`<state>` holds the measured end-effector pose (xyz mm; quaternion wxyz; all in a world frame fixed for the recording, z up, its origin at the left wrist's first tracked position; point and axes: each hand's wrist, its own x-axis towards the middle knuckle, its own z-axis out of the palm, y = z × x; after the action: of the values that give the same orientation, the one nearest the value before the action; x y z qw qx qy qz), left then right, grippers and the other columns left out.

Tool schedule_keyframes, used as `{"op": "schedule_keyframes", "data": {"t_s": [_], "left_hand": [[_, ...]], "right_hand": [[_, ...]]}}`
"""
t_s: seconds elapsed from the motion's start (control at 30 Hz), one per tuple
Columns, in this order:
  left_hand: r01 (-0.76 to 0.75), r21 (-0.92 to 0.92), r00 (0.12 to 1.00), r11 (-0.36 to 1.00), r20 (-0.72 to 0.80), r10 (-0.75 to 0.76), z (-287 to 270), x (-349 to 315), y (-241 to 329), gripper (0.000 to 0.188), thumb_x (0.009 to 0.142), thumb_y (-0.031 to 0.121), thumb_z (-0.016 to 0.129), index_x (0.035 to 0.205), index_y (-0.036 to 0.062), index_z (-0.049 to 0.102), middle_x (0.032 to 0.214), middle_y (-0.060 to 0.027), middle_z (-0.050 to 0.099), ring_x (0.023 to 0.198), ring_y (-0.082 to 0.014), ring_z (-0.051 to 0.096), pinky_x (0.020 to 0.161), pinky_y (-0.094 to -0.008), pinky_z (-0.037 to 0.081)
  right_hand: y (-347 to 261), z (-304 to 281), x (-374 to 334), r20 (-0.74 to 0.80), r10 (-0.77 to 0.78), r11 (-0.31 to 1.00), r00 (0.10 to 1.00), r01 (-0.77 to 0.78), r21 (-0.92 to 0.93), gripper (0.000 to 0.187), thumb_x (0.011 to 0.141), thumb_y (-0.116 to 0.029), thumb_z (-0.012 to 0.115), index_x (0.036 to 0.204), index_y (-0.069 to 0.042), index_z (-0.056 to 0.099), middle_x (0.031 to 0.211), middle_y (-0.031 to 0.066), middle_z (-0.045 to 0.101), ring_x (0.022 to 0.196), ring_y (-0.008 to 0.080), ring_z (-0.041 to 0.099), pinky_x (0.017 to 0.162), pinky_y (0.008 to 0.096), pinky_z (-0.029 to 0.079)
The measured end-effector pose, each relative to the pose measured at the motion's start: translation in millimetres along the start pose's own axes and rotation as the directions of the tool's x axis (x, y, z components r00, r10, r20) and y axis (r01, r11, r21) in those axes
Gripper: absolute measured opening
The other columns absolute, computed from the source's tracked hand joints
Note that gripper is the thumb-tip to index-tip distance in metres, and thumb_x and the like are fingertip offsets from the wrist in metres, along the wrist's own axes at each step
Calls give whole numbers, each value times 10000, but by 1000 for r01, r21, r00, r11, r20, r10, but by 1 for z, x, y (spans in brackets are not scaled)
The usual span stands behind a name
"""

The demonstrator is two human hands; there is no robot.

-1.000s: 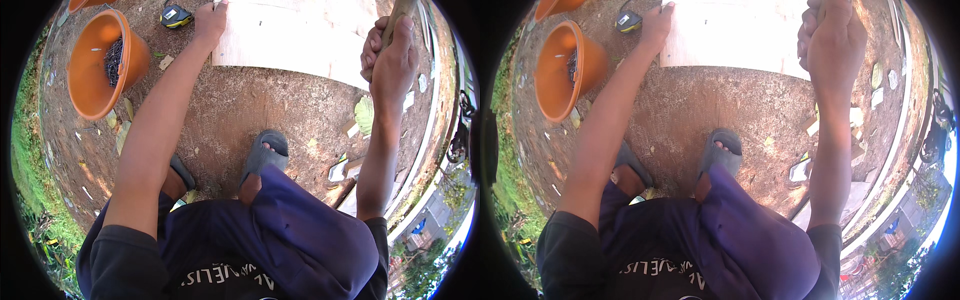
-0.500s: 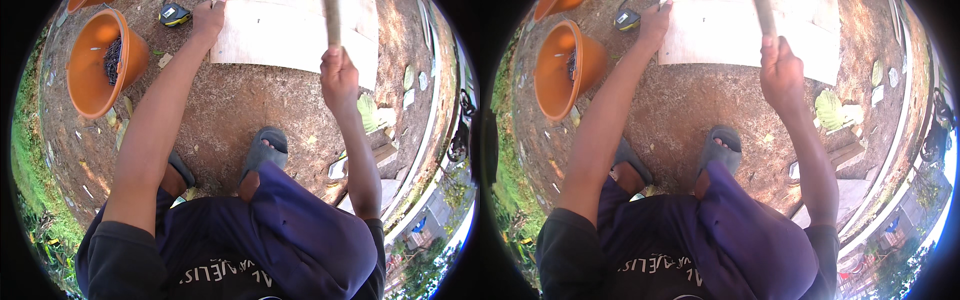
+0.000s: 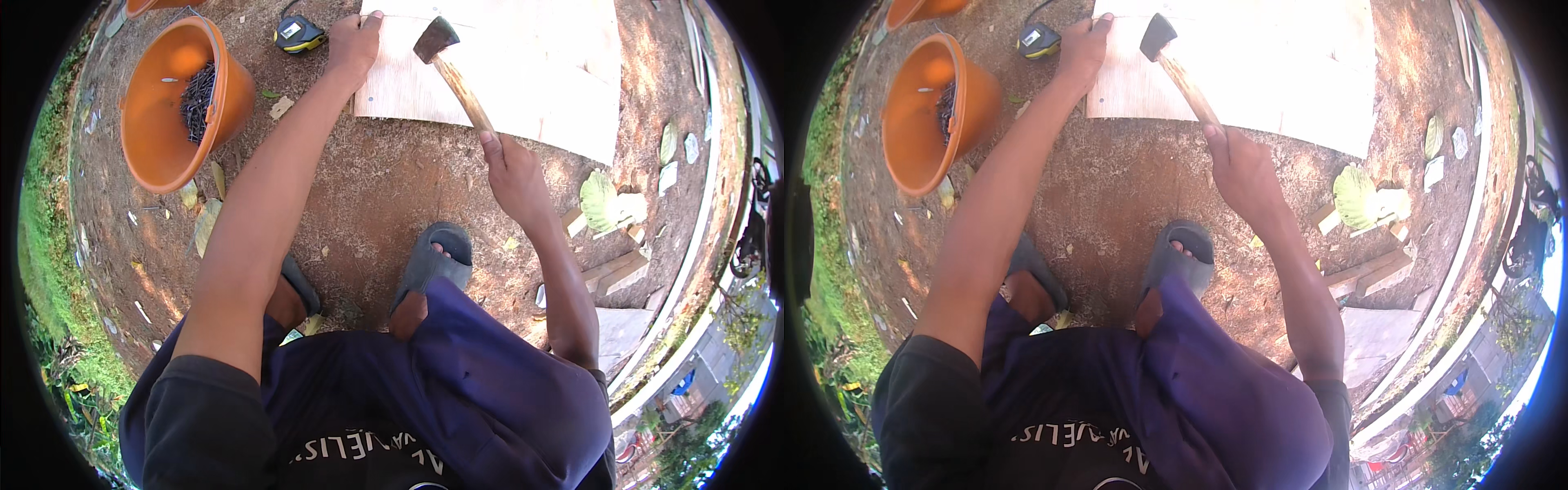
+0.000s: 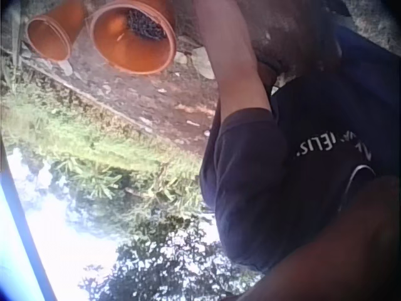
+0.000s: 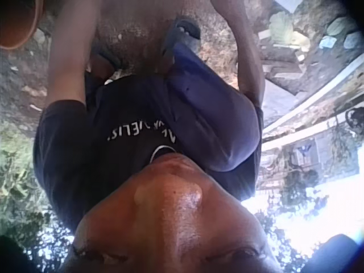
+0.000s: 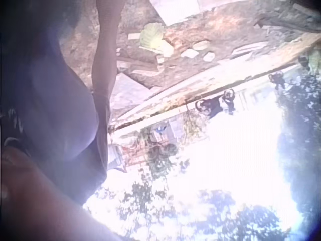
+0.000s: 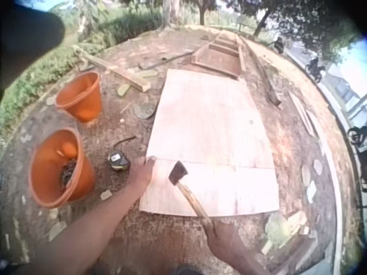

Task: The person hammers nails into a rectangular wooden board using a hammer. They then place the board into a wooden frame structure on the ground and adjust its position.

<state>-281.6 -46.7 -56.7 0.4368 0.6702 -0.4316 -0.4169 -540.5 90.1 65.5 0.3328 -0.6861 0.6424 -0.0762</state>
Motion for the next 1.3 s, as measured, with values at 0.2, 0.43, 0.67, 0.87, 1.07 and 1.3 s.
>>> {"op": "schedule_keyframes", "data": {"t_s": [0.2, 0.43, 0.67, 0.87, 1.07, 1.3], "left_hand": [[-116, 99, 989, 988, -85, 125, -18, 9, -20, 397, 964, 324, 605, 899, -58, 692, 764, -159, 705, 708, -262, 642, 700, -438, 488], [-66, 3, 990, 998, -124, 66, 2, 1, -3, 428, 983, 308, 658, 760, -57, 626, 695, -80, 620, 619, -150, 502, 606, -387, 435], [20, -122, 1000, 992, -2, -20, -11, -3, -2, 378, 999, 308, 635, 912, -56, 690, 830, -79, 686, 692, -131, 582, 645, -326, 480], [22, 4, 999, 1000, -28, -22, -5, 0, -3, 390, 1003, 320, 628, 975, -63, 696, 855, -85, 687, 740, -130, 597, 672, -331, 492], [55, -67, 998, 996, 14, -54, -9, 0, -1, 384, 1011, 314, 612, 1037, -62, 680, 884, -106, 697, 765, -151, 628, 705, -334, 516], [186, 60, 983, 981, -10, -185, -13, -7, 16, 452, 1027, 367, 572, 961, -73, 649, 901, -169, 671, 822, -235, 621, 769, -410, 488]], "right_hand": [[-86, -82, 2, -428, -24, 730, 904, 308, 611, 535, 1083, -533, 388, 930, -52, 566, 642, -19, 463, 469, 43, 414, 388, 184, 292], [-11, -6, 0, -11, 46, 999, 999, -46, 4, 552, 1090, -449, 419, 847, 22, 571, 649, 193, 584, 608, 321, 602, 594, 466, 483], [-38, -14, 6, -523, -32, 818, 852, 323, 475, 534, 1090, -495, 399, 874, -29, 545, 619, 21, 480, 482, 77, 461, 402, 256, 376], [-23, -23, 6, -213, 44, 987, 976, -9, 162, 539, 1098, -438, 407, 850, 9, 577, 594, 107, 555, 513, 213, 565, 490, 374, 438], [-24, -15, 1, -497, -63, 915, 865, 249, 317, 569, 1075, -554, 366, 900, -37, 528, 610, 24, 505, 474, 107, 497, 397, 277, 398], [14, 63, -74, -196, 147, 984, 969, -123, 130, 350, 1066, -324, 506, 897, -19, 524, 586, 198, 593, 508, 400, 622, 451, 490, 444]]}}
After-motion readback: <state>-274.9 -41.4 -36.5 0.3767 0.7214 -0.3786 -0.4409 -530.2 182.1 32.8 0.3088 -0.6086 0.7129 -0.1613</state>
